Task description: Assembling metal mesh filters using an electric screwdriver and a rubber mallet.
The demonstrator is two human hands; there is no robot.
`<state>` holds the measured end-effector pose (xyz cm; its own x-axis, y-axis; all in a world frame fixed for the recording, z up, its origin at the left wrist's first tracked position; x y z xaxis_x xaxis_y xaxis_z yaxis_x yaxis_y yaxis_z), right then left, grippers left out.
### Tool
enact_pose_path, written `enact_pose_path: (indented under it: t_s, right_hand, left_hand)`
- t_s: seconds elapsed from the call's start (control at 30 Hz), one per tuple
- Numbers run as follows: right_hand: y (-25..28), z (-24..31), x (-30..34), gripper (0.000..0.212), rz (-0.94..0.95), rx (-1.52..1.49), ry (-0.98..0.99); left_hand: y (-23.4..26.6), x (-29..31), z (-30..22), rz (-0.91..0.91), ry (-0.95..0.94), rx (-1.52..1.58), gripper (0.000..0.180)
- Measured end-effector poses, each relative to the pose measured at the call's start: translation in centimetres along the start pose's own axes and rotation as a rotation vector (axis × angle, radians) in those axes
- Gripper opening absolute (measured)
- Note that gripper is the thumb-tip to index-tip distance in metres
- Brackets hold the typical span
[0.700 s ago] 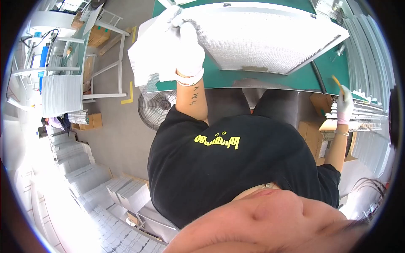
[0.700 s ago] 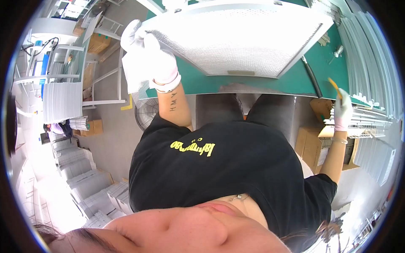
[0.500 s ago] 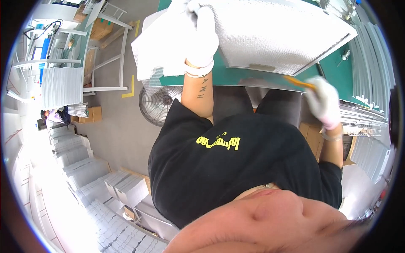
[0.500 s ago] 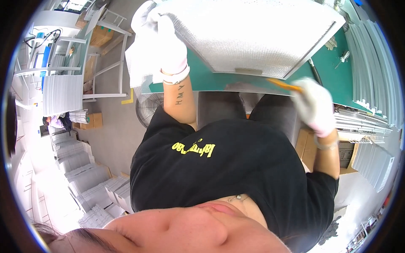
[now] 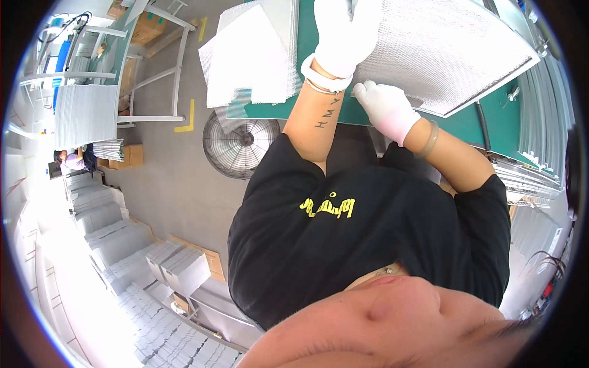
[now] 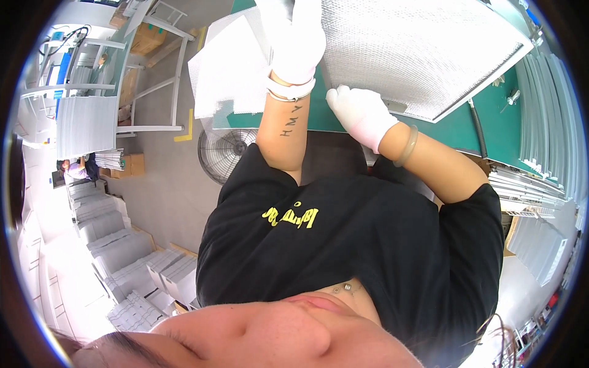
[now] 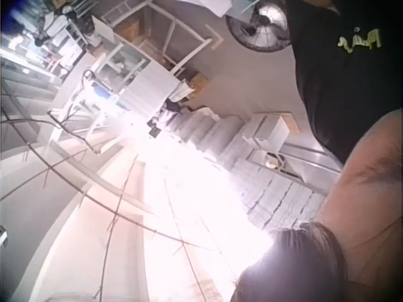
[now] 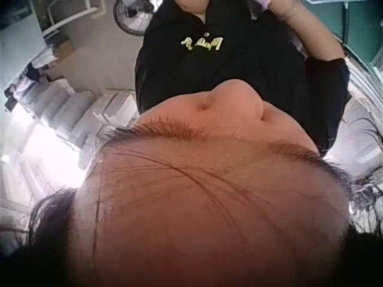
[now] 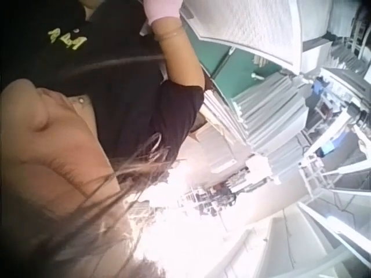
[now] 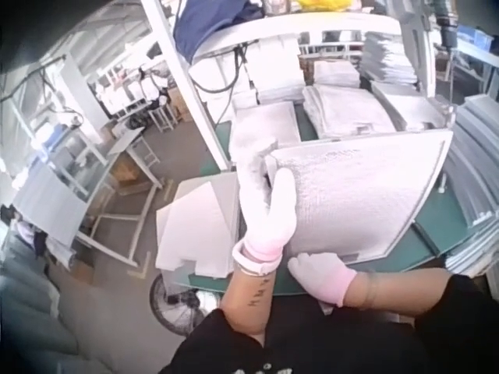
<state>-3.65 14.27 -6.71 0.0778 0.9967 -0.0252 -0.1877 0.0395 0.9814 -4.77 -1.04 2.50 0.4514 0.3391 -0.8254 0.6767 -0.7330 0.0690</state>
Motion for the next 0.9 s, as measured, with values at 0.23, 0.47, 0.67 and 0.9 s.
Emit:
enact_pose_path:
  t_s: [0.23, 0.47, 0.67, 0.9]
  right_hand:
    - [3.0, -2.0, 3.8, 0.011, -0.209, -0.095, 0.1]
    - [2.3, -13.7, 23.2, 0.036, -1.268, -1.275, -0.431]
    - [-0.7, -22.4, 33.1, 0.052, -0.22, 0.579, -1.223]
    - [-1.7, -15.6, 22.9, 0.04, -0.2, 0.296, -0.695]
  left_hand:
    - [0.2, 0.2, -2.2, -0.06, 0.15, -0.043, 0.04]
    - [0.2, -0.3, -2.8, -0.094, 0.172, 0.086, 0.037]
    - [-3.3, -8.6, -12.0, 0.473, -0.265, -0.338, 0.026]
    - [-11.4, -2.5, -5.0, 0.86, -0.731, -0.552, 0.043]
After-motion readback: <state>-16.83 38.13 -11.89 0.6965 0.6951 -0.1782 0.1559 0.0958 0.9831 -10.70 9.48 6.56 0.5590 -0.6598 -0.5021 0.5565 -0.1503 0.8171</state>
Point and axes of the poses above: each hand's wrist, its own x-axis away from the middle knuckle, its own y-axis out of the back of the hand, z = x × y, the point moved 1 cm from there along -x, towards the middle knuckle, and after that the axes turned 13 degrees about y, right-handed, at the moved point
